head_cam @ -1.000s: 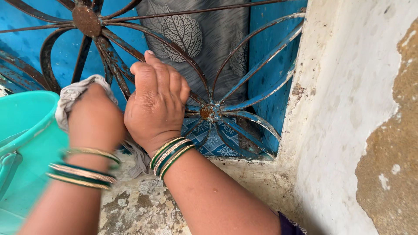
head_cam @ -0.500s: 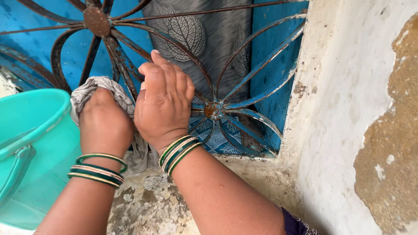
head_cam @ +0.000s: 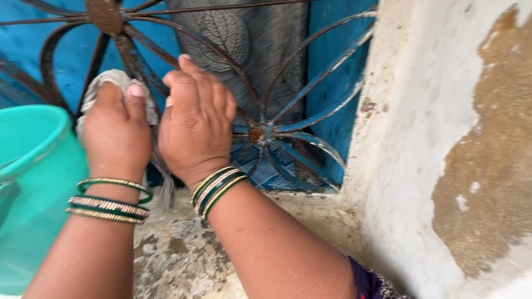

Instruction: The person cleans a metal window grill using a cloth and a bucket of water. The person repeatedly wipes the metal bars of the grill with the cloth, rinses the cloth in the bucket, wrings it out, and continues wiping different sections of the grill and the surrounding window frame.

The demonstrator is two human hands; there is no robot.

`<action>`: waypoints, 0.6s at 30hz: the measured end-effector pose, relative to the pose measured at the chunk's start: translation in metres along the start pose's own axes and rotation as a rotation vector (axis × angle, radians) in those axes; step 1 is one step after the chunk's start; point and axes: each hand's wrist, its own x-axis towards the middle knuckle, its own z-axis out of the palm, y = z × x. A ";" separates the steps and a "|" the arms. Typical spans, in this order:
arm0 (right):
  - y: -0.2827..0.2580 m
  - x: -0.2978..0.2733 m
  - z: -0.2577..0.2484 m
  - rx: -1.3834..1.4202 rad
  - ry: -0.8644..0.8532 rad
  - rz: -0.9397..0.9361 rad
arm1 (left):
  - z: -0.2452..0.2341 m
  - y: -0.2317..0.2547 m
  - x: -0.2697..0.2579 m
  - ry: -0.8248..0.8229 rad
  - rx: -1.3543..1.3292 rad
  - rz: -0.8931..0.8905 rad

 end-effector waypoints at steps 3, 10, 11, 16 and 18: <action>-0.003 0.000 -0.007 0.010 -0.012 0.002 | -0.002 0.000 -0.003 0.006 -0.085 -0.031; -0.013 0.016 -0.027 0.054 -0.055 0.101 | -0.010 0.029 -0.005 0.295 -0.058 0.315; -0.013 0.021 -0.029 0.079 -0.049 0.142 | -0.012 0.033 0.003 0.273 -0.124 0.404; -0.018 0.032 -0.044 0.221 0.026 0.361 | -0.018 0.064 0.036 0.149 -0.307 0.672; -0.021 0.029 -0.051 0.341 0.041 0.484 | -0.016 0.076 0.040 0.158 -0.274 0.685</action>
